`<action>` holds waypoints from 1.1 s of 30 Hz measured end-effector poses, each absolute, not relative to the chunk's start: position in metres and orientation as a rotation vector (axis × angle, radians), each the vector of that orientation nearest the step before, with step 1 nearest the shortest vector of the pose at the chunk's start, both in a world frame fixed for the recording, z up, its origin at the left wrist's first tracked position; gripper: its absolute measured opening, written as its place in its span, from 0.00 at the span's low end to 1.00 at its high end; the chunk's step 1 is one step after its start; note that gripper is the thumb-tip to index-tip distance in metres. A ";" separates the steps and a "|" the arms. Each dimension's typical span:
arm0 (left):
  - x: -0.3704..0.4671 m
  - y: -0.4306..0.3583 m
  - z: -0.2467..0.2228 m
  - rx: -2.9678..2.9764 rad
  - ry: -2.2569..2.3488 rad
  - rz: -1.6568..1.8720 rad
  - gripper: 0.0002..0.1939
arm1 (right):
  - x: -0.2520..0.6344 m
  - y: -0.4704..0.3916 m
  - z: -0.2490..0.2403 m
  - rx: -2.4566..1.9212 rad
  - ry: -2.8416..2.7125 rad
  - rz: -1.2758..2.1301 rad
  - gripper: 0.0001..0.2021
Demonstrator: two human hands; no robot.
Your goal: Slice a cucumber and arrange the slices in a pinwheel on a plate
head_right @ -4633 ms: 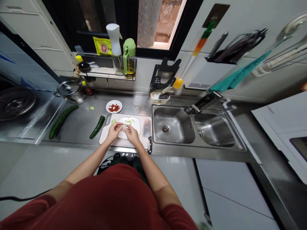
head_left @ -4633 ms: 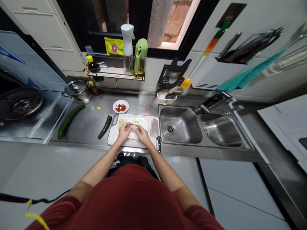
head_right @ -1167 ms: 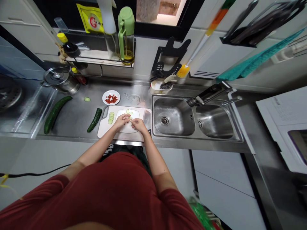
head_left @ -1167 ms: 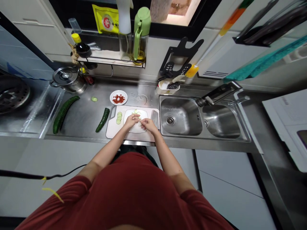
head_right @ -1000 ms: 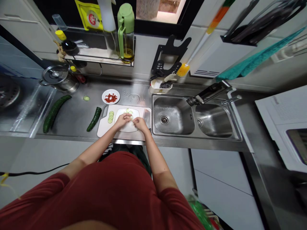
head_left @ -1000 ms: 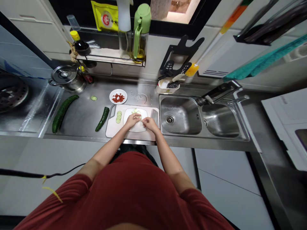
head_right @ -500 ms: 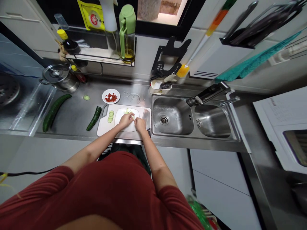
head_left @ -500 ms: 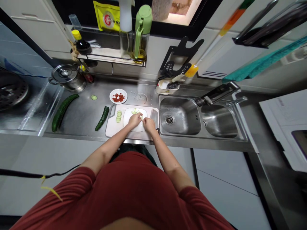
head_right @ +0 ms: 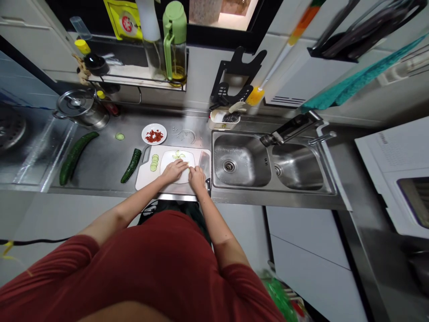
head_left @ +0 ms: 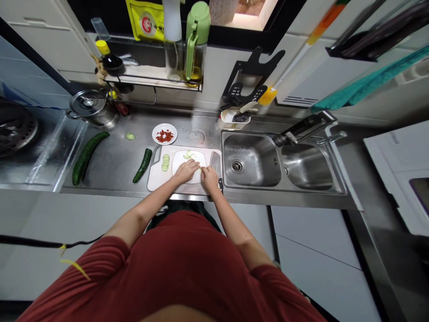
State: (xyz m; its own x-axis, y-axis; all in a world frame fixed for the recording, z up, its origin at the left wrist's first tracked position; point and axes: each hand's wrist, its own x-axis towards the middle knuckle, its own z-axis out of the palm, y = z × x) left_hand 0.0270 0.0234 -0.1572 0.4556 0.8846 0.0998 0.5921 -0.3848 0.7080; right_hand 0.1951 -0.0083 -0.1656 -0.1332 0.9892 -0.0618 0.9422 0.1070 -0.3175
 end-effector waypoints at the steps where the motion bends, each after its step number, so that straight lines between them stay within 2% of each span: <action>1: 0.025 0.023 -0.160 2.194 1.212 0.574 0.19 | 0.196 -0.011 -0.165 -1.957 -2.235 0.414 0.15; 7: 0.022 0.023 -0.171 2.580 1.237 0.164 0.22 | 0.193 -0.014 -0.158 -2.039 -2.325 0.399 0.18; 33: 0.024 0.027 -0.178 2.642 1.282 0.206 0.22 | 0.188 -0.002 -0.155 -2.123 -2.325 0.417 0.18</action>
